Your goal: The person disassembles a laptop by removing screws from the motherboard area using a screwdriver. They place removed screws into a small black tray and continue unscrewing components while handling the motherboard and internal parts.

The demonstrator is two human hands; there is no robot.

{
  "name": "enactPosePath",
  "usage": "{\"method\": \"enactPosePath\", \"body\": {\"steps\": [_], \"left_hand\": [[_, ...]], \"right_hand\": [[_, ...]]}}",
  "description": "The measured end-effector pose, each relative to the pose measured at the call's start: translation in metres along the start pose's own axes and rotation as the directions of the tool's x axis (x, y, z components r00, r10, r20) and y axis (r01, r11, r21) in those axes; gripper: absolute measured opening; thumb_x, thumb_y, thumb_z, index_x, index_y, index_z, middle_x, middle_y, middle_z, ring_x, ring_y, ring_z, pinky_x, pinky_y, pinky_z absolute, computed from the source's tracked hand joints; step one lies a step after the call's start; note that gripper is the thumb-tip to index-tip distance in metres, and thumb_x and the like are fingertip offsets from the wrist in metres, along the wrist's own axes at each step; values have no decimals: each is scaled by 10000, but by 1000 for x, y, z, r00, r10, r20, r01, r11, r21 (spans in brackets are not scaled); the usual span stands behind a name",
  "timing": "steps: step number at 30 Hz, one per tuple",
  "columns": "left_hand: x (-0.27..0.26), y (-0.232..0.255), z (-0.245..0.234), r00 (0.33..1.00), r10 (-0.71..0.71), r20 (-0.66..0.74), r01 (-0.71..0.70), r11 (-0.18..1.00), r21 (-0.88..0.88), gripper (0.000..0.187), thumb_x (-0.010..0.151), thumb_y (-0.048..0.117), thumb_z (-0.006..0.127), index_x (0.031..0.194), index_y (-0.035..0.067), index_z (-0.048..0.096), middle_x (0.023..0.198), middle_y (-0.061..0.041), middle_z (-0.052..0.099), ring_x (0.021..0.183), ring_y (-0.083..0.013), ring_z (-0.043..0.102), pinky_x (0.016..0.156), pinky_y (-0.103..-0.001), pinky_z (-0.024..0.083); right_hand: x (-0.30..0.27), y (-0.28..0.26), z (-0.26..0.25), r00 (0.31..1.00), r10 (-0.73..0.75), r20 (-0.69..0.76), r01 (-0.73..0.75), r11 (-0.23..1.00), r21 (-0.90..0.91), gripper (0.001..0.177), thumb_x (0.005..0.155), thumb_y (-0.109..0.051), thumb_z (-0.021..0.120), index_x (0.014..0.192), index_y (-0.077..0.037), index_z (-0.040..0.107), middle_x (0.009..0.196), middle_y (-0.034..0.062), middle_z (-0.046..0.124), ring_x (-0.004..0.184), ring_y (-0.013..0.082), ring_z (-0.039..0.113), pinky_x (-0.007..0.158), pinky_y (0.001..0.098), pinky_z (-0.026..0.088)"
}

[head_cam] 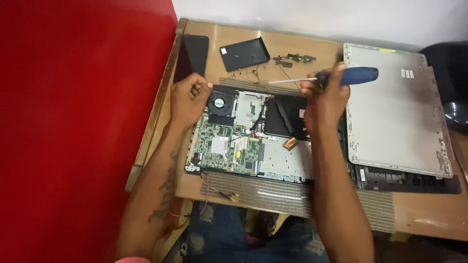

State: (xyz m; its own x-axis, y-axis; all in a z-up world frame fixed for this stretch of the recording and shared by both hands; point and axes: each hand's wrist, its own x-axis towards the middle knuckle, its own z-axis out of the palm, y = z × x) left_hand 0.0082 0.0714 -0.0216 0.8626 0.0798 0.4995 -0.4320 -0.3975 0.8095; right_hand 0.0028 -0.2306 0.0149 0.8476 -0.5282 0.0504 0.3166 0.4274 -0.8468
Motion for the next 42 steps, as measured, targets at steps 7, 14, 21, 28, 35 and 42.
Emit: {"method": "enactPosePath", "body": {"steps": [7,14,21,28,35,42], "left_hand": [[-4,6,5,992,-29,124,26,999,30,129,952,48,724,825,65,708,591,-41,535,573,-113,469,551,-311,414],[12,23,31,949,140,284,-230,921,315,151,942,75,701,1075,72,773,933,-163,677,898,-398,676,780,-513,534],[51,-8,77,880,218,421,-420,771,479,256,964,92,595,1142,150,770,1067,-78,624,1105,-302,576,872,-433,501],[59,10,87,842,111,527,-447,691,568,237,970,130,570,1060,139,789,1107,-82,601,1074,-278,525,843,-392,467],[53,2,88,850,120,512,-439,700,564,194,931,139,629,1056,142,777,1085,-68,574,1046,-261,511,849,-396,455],[54,13,84,836,155,526,-463,714,526,234,948,119,601,1100,174,770,1087,-78,596,1058,-267,534,870,-410,469]], "right_hand": [[11,-4,-9,986,153,-66,-142,979,149,486,849,-605,679,737,-155,534,605,109,599,405,160,603,364,239,542],[17,3,-12,996,7,-87,-1,998,67,477,890,-584,682,792,-136,551,608,127,604,398,178,611,371,272,537],[15,-7,-11,994,-11,-108,19,997,69,466,902,-583,662,817,-139,551,632,116,616,404,174,621,387,263,539],[14,-13,-12,996,-29,-88,36,996,76,456,920,-574,645,817,-141,545,651,122,622,408,179,632,389,260,540],[16,-10,-15,996,-31,-81,38,995,87,460,912,-572,656,787,-142,551,638,119,616,412,186,632,393,267,533],[16,-9,-14,999,-44,-31,47,996,76,447,929,-572,641,812,-151,544,662,117,629,435,178,645,409,256,535]]}}
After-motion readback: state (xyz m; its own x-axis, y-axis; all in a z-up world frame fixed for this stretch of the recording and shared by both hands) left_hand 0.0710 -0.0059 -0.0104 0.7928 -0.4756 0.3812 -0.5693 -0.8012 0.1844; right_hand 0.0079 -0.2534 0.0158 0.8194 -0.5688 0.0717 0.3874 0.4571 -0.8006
